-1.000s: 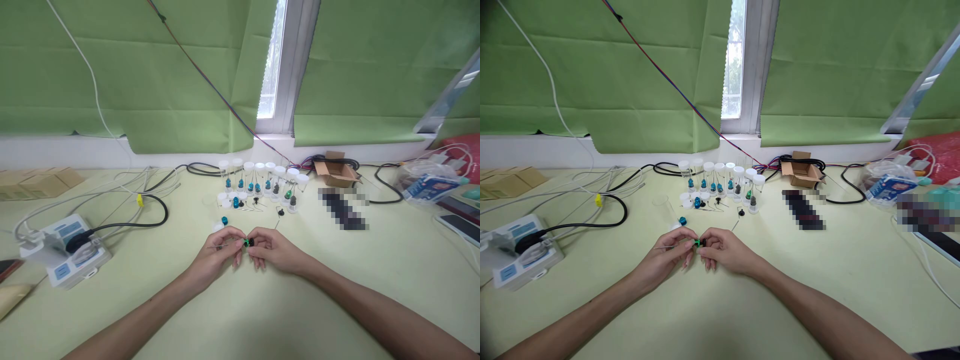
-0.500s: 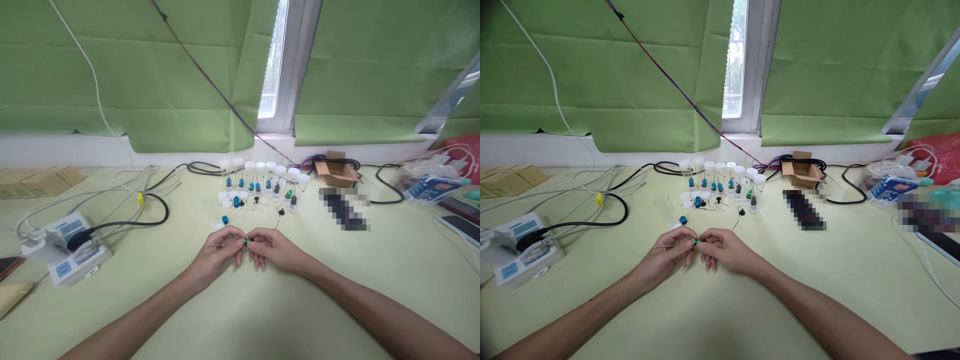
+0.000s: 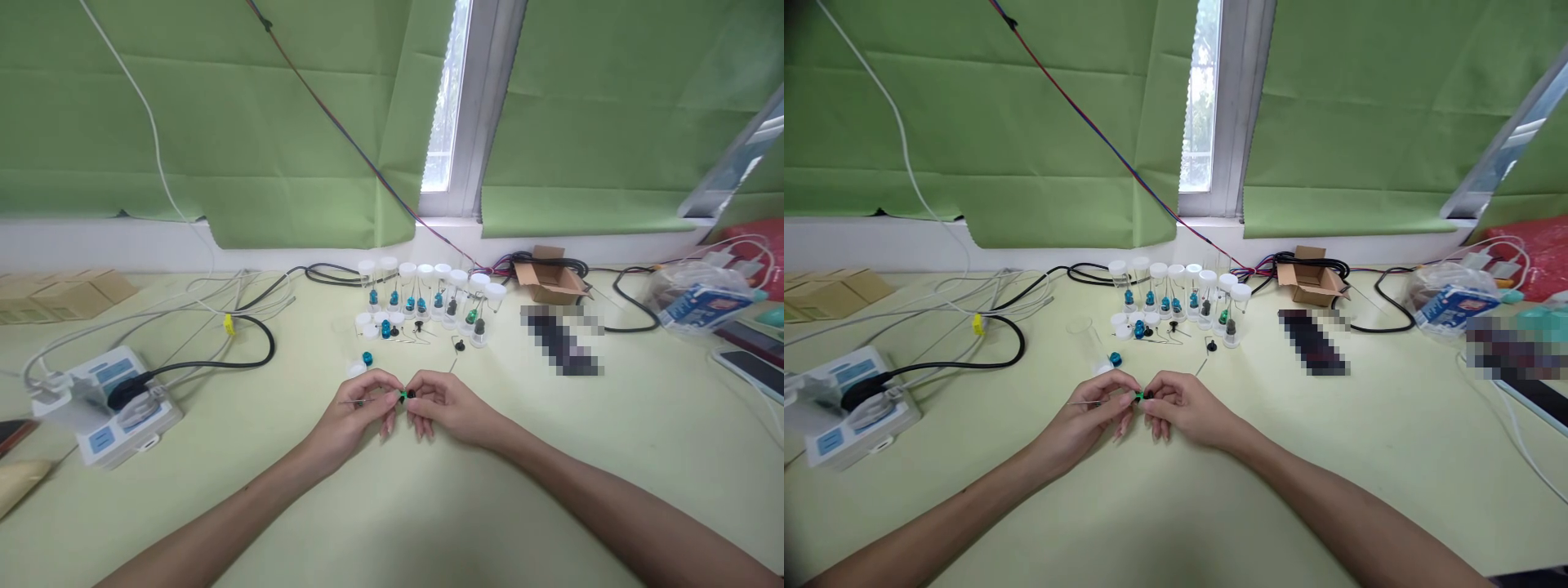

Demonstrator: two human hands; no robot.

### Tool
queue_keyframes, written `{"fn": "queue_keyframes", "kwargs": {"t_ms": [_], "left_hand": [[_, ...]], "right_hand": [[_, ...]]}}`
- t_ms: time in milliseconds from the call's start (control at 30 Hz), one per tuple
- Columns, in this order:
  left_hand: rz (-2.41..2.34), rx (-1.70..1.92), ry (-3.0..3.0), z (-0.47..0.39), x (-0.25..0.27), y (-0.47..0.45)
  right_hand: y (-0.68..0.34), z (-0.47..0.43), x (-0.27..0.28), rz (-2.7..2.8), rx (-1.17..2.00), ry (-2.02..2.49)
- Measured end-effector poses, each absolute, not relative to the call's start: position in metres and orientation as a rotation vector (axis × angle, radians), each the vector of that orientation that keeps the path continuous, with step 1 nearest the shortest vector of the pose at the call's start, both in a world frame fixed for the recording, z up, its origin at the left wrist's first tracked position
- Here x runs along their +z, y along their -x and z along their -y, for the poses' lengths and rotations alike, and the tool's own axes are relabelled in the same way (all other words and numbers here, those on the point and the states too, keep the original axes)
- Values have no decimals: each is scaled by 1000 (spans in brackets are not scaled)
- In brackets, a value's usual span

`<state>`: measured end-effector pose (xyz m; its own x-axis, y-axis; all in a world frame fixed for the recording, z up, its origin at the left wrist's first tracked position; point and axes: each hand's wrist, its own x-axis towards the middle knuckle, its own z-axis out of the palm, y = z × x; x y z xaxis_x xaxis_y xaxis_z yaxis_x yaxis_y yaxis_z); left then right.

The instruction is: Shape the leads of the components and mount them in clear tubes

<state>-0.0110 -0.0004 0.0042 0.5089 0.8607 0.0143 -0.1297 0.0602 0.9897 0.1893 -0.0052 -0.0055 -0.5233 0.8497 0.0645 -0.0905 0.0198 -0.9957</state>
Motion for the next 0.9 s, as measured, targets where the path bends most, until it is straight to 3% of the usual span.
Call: {"fn": "queue_keyframes", "kwargs": {"t_ms": [900], "left_hand": [[-741, 835, -1384, 2, 1, 13]], "right_hand": [[-191, 6, -1, 1548, 1648, 801]]}}
